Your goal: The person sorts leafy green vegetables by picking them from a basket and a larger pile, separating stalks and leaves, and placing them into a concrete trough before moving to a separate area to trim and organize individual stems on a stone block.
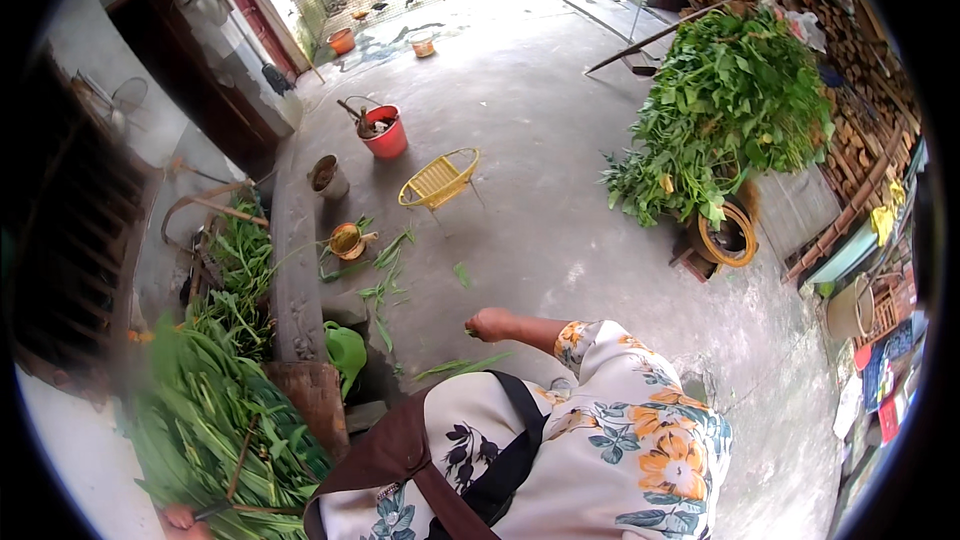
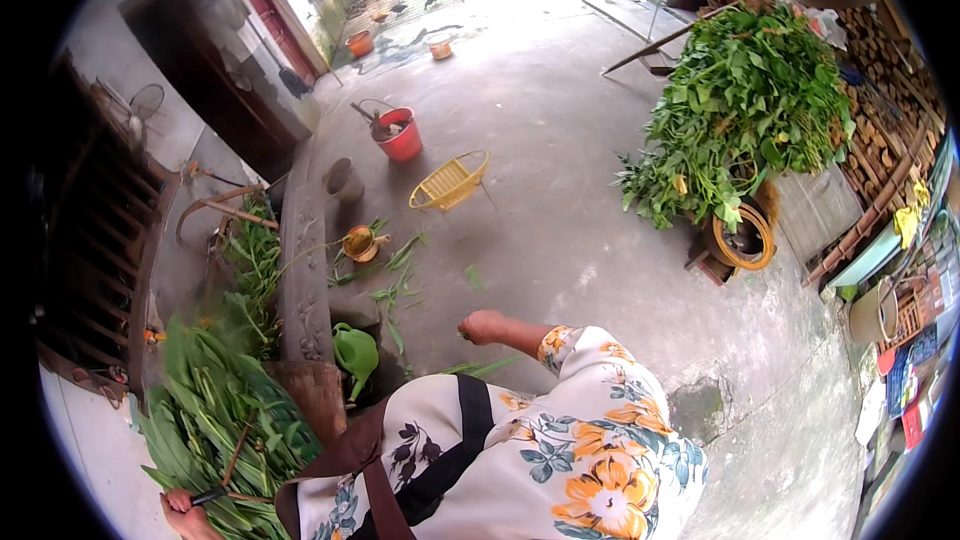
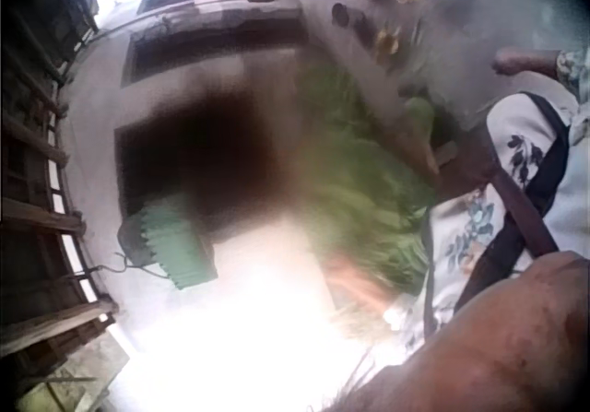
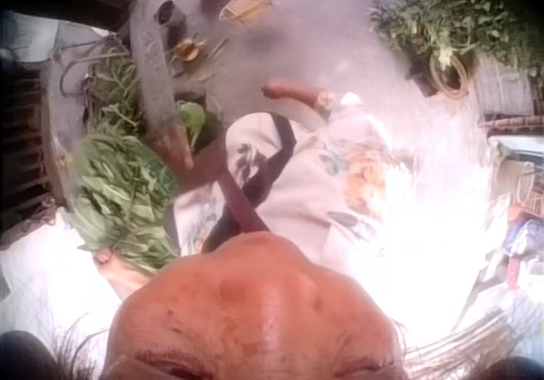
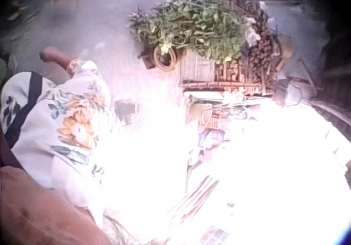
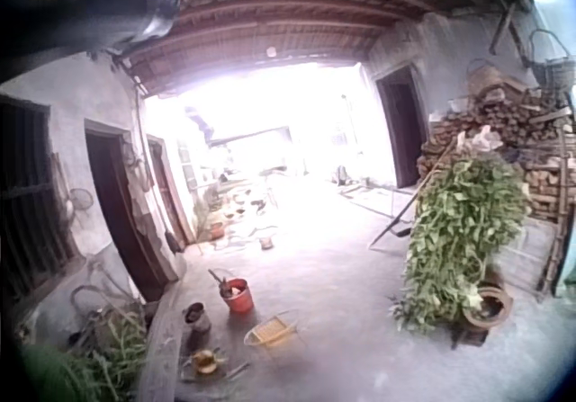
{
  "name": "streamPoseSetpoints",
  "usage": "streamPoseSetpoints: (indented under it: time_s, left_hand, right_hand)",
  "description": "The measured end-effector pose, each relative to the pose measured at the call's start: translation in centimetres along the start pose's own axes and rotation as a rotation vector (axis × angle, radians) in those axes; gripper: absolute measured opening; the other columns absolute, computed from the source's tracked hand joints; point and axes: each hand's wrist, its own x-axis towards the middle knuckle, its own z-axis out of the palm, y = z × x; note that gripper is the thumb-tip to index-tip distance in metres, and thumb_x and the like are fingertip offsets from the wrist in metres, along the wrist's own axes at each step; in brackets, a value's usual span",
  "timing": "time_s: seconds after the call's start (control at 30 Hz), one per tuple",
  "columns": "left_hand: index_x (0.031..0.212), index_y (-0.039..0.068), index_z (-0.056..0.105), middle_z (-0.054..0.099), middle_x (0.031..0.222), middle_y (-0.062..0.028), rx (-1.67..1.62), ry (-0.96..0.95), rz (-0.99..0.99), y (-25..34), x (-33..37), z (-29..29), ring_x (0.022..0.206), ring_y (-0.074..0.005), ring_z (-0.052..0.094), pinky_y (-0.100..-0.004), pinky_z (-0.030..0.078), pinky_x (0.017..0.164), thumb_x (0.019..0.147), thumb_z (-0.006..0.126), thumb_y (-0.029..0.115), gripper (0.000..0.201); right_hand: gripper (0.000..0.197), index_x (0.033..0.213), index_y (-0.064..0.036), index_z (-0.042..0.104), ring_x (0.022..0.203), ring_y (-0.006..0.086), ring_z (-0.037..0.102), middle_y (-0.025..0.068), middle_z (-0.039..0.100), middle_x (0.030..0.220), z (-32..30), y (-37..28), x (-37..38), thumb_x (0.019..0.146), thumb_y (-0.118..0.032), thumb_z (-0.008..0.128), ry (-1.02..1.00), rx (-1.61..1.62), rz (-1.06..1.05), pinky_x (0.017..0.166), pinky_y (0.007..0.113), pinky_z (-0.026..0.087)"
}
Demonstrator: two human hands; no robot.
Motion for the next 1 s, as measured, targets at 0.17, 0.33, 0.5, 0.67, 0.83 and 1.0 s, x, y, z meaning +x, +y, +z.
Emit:
streamPoseSetpoints:
  time_s: [0.17, 0.33, 0.5, 0.67, 0.83, 1.0]
  left_hand:
    - [0.053, 0.014, 0.023, 0.019, 0.046, 0.0021, 0.021, -0.184, -0.313, -3.2, -3.8, 1.2, 0.037, -0.0099, 0.018, -0.0249, 0.017, 0.033, 0.083, 0.040, 0.022, 0.036]
    - [0.053, 0.012, 0.024, 0.019, 0.044, 0.0033, -0.017, -0.333, -0.517, -8.0, -13.8, 9.6, 0.034, -0.0074, 0.015, -0.0219, 0.012, 0.029, 0.086, 0.042, 0.029, 0.041]
    - [0.057, 0.011, 0.029, 0.018, 0.044, 0.0032, -0.045, -0.378, -0.808, -13.6, -22.4, 18.2, 0.034, -0.0067, 0.014, -0.0205, 0.014, 0.029, 0.088, 0.038, 0.030, 0.037]
    - [0.058, 0.013, 0.035, 0.024, 0.043, 0.0027, 0.054, -0.607, -0.970, -23.5, -24.4, 24.9, 0.033, -0.0075, 0.018, -0.0215, 0.016, 0.027, 0.087, 0.038, 0.029, 0.034]
    - [0.056, 0.013, 0.039, 0.025, 0.041, 0.0034, 0.221, -0.737, -1.089, -33.7, -26.9, 30.1, 0.031, -0.0083, 0.021, -0.0224, 0.016, 0.027, 0.084, 0.044, 0.029, 0.032]
    - [0.051, 0.017, 0.032, 0.023, 0.039, 0.0048, 0.455, -0.853, -1.246, -43.4, -32.3, 36.1, 0.030, -0.0080, 0.021, -0.0231, 0.015, 0.030, 0.081, 0.047, 0.028, 0.035]
  right_hand:
    - [0.014, 0.078, -0.0105, 0.055, 0.068, 0.0331, 0.055, 0.0129, 0.057, 0.070, -1.2, 7.6, -8.5, 0.072, -0.023, 0.051, 0.077, -0.017, 0.038, 0.057, 0.043, 0.044]
    - [0.013, 0.078, -0.0106, 0.055, 0.068, 0.0328, 0.055, 0.0128, 0.057, 0.070, -2.7, 12.9, -17.2, 0.072, -0.021, 0.050, 0.085, 0.007, 0.169, 0.055, 0.043, 0.044]
    - [0.014, 0.078, -0.0096, 0.055, 0.067, 0.0335, 0.055, 0.0134, 0.057, 0.070, -4.4, 14.4, -23.3, 0.072, -0.021, 0.050, 0.114, 0.037, 0.241, 0.055, 0.043, 0.043]
    - [0.014, 0.080, -0.0099, 0.055, 0.069, 0.0331, 0.055, 0.0138, 0.057, 0.072, -4.2, 17.1, -30.2, 0.072, -0.020, 0.050, 0.146, 0.060, 0.424, 0.056, 0.044, 0.043]
    - [0.012, 0.077, -0.0088, 0.057, 0.074, 0.0322, 0.056, 0.0140, 0.058, 0.075, -1.7, 19.3, -37.0, 0.070, -0.016, 0.050, 0.229, 0.154, 0.731, 0.060, 0.043, 0.044]
    - [0.016, 0.083, -0.0109, 0.056, 0.076, 0.0321, 0.056, 0.0139, 0.058, 0.076, -1.1, 18.4, -43.0, 0.071, -0.018, 0.049, 0.181, 0.198, 0.962, 0.063, 0.043, 0.044]
